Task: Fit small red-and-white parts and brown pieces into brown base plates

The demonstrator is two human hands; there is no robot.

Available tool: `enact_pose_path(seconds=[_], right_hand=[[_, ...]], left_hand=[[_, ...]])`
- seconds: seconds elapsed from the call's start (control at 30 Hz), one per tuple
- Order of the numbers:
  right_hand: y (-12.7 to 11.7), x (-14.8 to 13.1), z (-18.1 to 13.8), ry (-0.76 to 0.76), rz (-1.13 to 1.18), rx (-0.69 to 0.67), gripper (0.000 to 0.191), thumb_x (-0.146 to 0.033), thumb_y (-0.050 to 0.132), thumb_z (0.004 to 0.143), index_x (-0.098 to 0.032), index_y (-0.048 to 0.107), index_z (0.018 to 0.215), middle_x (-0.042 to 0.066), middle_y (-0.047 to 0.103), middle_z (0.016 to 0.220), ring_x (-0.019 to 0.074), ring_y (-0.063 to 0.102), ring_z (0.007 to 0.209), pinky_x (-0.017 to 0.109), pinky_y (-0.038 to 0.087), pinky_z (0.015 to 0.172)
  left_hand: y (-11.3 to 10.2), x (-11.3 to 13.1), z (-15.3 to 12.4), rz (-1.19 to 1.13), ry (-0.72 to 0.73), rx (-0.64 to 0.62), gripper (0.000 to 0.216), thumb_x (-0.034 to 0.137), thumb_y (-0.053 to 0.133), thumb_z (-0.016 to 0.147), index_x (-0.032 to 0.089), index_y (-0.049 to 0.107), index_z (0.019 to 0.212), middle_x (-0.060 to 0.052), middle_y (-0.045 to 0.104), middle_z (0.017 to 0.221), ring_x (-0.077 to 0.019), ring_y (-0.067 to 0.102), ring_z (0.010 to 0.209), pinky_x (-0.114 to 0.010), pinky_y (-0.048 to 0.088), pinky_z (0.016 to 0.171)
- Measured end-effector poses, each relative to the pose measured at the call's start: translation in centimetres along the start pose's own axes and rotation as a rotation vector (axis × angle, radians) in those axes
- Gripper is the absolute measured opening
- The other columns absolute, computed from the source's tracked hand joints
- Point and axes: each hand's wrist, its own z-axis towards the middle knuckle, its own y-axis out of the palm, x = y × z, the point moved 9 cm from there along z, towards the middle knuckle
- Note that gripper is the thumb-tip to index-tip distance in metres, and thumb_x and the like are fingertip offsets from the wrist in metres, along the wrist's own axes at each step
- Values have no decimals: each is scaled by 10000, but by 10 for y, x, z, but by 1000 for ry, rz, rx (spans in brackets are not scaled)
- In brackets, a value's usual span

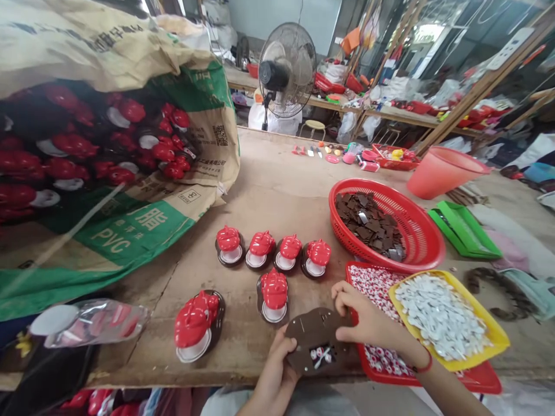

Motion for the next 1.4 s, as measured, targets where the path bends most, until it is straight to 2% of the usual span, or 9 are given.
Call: enact_pose_path(seconds=[0.1,0.2,0.37,0.5,0.7,0.9,1.0,1.2,1.4], right_hand=[[9,0,-10,67,88,-54,65,-152,524,672,-188,477,643,13,447,832,126,483,725,245,411,649],[19,4,-20,116,247,-40,106,-142,449,703,-197,539,698,27,469,857,123,516,721,245,435,637],[43,19,-38,260,558,-57,159,-164,470,661,-199,528,804,22,486,854,81,512,539,200,437,464],[44,19,-43,280,319,-28,249,-83,451,620,-200,543,820,-12,507,738,81,491,559,178,411,489],[40,9,-43,220,103,-5,248,-56,453,624,-199,544,806,-7,554,754,92,517,578,182,435,527],[39,-30,-49,-198,-382,98,234,-79,429,734,-206,557,884,54,608,854,168,558,764,264,487,650],[41,-42,-55,-288,-598,206,236,-92,398,757,-186,567,893,81,607,824,177,550,697,279,490,582],[43,-52,-62,-330,-761,334,209,-227,406,796,-173,588,885,111,625,902,233,556,784,355,483,632],[51,-48,-63,-436,-741,405,261,-110,343,822,-146,592,894,80,653,911,196,561,842,346,456,713]], left_hand=[[3,0,-2,-8,18,17,232,171,609,592,196,589,822,-10,657,718,-179,581,696,-277,419,631],[4,0,-4,-10,39,36,232,170,609,585,193,592,815,-6,656,711,-171,577,672,-275,413,639],[3,-1,-7,-2,61,65,242,168,612,580,191,596,820,0,654,710,-157,565,640,-264,409,619],[2,0,-8,11,83,59,229,175,606,596,197,594,824,-5,662,752,-164,578,693,-261,416,645],[0,-2,-7,34,77,57,228,184,592,616,200,592,843,-5,664,768,-170,585,723,-263,426,647],[-4,-3,-7,29,79,70,225,193,598,608,201,614,832,-6,669,769,-175,583,744,-267,426,674],[-5,-3,-5,20,66,70,222,174,598,602,196,622,822,-12,670,757,-172,581,718,-269,427,676],[-8,-3,-4,-21,44,104,224,181,611,584,193,623,807,-12,665,719,-169,569,655,-261,425,601],[-6,1,-3,-76,44,129,197,157,610,579,172,606,775,-22,662,720,-185,581,678,-299,429,670]])
